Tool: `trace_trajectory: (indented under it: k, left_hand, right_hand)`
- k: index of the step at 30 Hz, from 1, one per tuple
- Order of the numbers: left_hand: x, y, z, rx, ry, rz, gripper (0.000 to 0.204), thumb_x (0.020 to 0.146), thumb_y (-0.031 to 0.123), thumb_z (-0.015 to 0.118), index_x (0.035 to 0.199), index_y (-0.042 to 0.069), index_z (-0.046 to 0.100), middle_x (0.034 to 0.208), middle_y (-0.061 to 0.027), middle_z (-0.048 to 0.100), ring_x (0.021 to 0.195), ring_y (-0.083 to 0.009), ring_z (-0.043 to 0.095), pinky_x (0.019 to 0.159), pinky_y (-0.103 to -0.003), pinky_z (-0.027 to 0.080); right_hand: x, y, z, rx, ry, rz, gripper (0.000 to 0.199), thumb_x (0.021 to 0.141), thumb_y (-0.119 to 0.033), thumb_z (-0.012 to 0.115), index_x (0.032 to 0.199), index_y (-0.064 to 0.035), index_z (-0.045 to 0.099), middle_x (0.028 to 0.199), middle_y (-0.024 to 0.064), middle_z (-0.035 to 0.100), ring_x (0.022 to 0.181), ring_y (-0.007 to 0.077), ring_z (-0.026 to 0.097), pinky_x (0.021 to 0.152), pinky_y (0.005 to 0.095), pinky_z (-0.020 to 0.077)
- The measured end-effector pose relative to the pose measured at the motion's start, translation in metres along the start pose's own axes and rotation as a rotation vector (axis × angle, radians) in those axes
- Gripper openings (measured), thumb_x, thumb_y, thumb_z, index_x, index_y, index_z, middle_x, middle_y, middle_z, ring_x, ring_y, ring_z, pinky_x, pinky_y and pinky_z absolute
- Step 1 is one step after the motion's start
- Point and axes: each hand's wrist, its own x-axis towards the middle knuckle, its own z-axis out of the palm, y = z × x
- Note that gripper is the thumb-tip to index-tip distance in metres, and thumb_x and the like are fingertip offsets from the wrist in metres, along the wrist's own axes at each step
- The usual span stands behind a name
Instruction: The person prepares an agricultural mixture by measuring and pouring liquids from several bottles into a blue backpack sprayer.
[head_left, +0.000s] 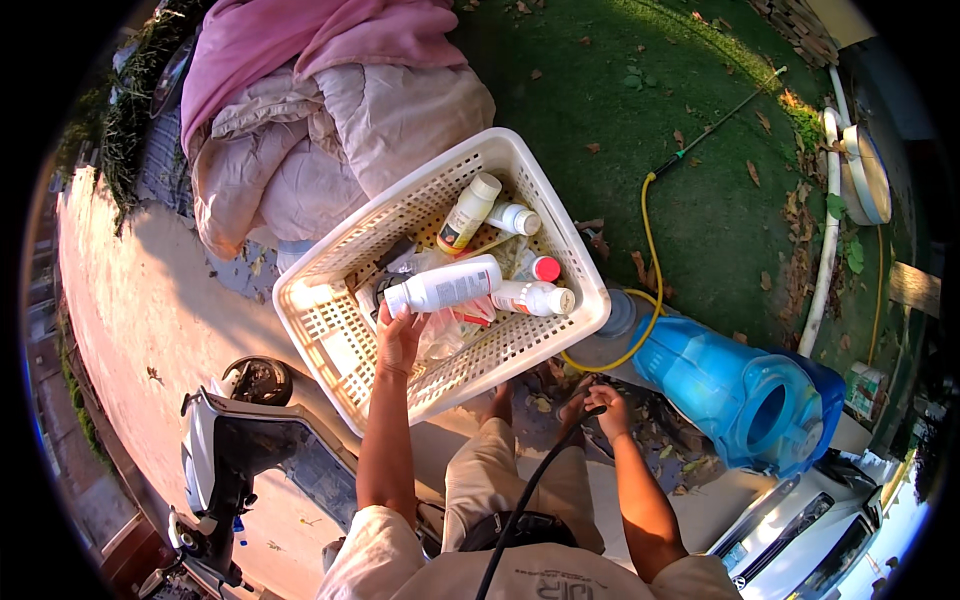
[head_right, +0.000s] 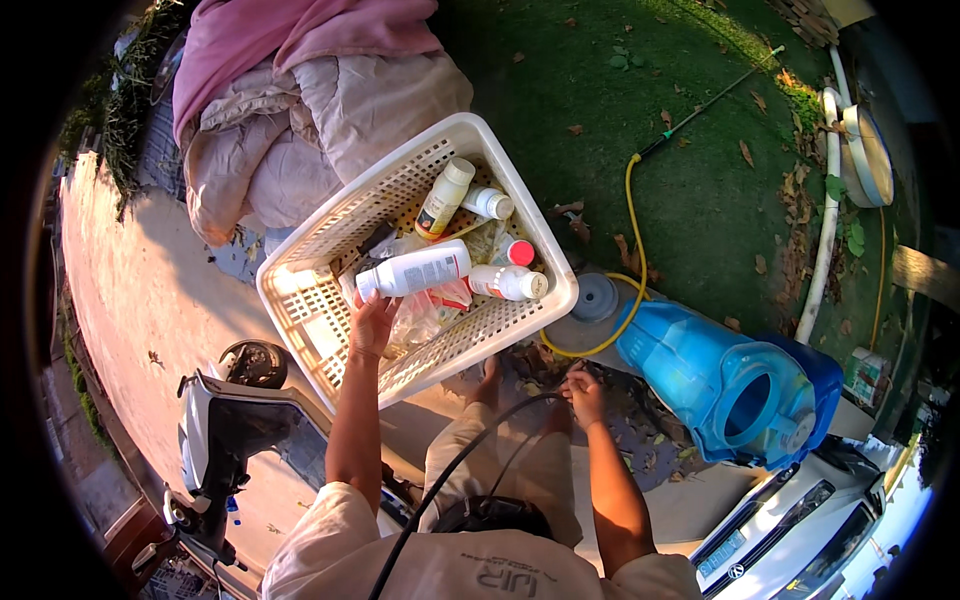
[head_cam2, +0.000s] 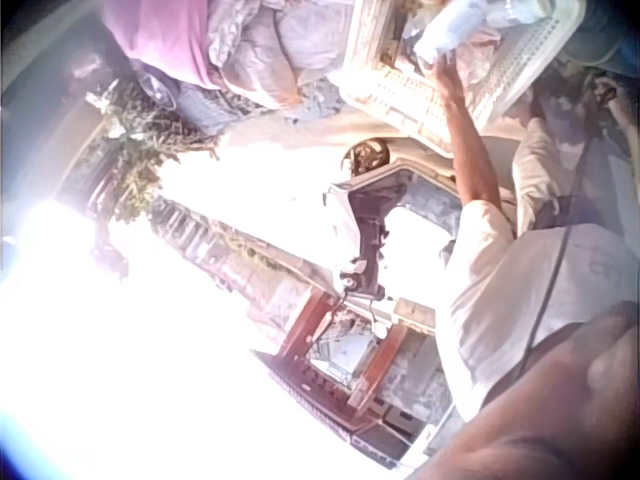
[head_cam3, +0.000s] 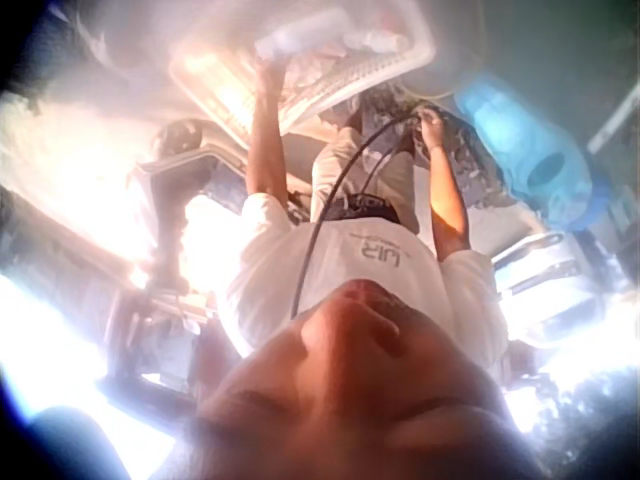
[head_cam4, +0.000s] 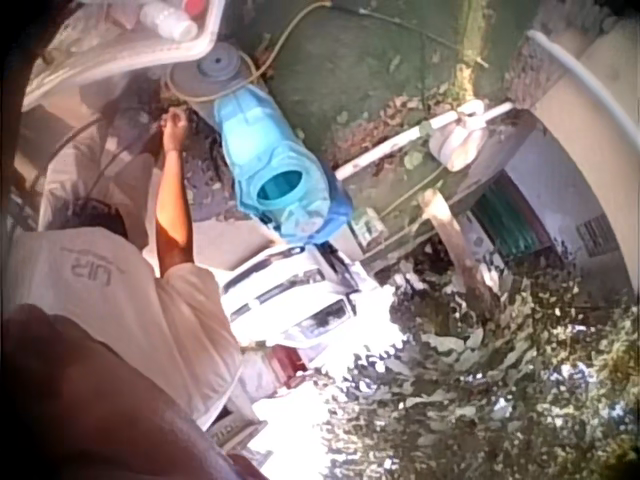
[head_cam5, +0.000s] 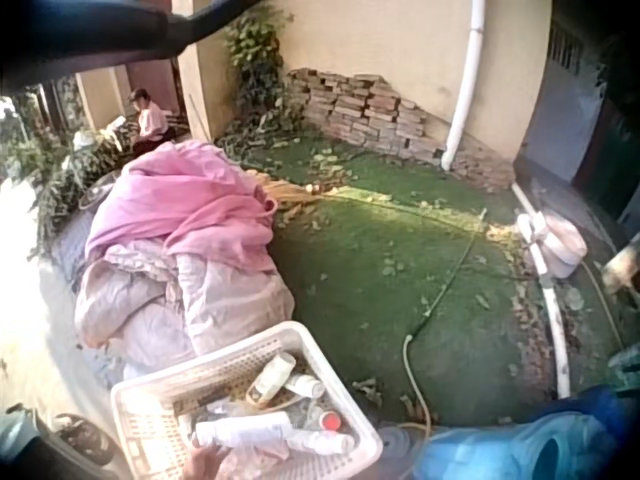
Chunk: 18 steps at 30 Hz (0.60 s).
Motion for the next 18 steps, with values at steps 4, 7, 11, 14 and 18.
trace_trajectory:
  k: [4,7,11,14,18]
  left_hand:
    - [0.003,-0.007,0.036,0.527,0.247,0.175,0.048,0.086,0.013,0.081,0.123,0.005,0.052,0.117,-0.0094,0.065,0.108,-0.0190,0.064,0.096,-0.038,0.054]
    - [0.014,-0.046,0.085,0.838,0.323,0.363,0.057,0.077,0.018,0.089,0.117,0.000,0.052,0.109,-0.0108,0.065,0.102,-0.0197,0.063,0.091,-0.034,0.050]
    - [0.034,-0.076,0.104,1.047,-0.031,0.355,0.054,0.082,0.026,0.087,0.120,0.000,0.058,0.113,-0.0147,0.065,0.104,-0.0225,0.064,0.090,-0.034,0.052]
    - [0.066,-0.076,0.100,1.148,-0.035,0.406,0.040,0.089,0.025,0.077,0.117,-0.001,0.062,0.114,-0.0150,0.068,0.104,-0.0224,0.065,0.083,-0.034,0.054]
    - [0.087,-0.082,0.067,1.249,0.143,0.444,0.027,0.090,0.019,0.068,0.109,0.000,0.063,0.097,-0.0155,0.070,0.094,-0.0292,0.067,0.084,-0.042,0.052]
  right_hand:
    - [-0.001,0.001,0.000,0.000,0.003,-0.014,0.021,0.101,-0.019,0.063,0.115,-0.0029,0.065,0.093,0.0095,0.072,0.079,0.0167,0.069,0.072,0.0296,0.0549]
    - [-0.004,0.008,0.000,-0.025,0.003,-0.008,0.022,0.100,-0.019,0.064,0.115,-0.0029,0.065,0.095,0.0084,0.072,0.081,0.0164,0.070,0.070,0.0289,0.0544]
    - [-0.011,-0.004,0.008,-0.087,0.030,0.077,0.023,0.101,-0.020,0.063,0.117,-0.0033,0.063,0.096,0.0079,0.071,0.086,0.0167,0.070,0.071,0.0290,0.0546]
    - [-0.012,0.015,0.008,-0.079,0.022,0.010,0.022,0.101,-0.018,0.062,0.118,-0.0029,0.062,0.101,0.0081,0.070,0.088,0.0176,0.069,0.072,0.0295,0.0547]
    - [-0.013,0.047,0.000,0.072,0.016,0.013,0.019,0.100,-0.007,0.059,0.118,-0.0036,0.062,0.109,0.0039,0.070,0.089,0.0127,0.067,0.066,0.0261,0.0510]
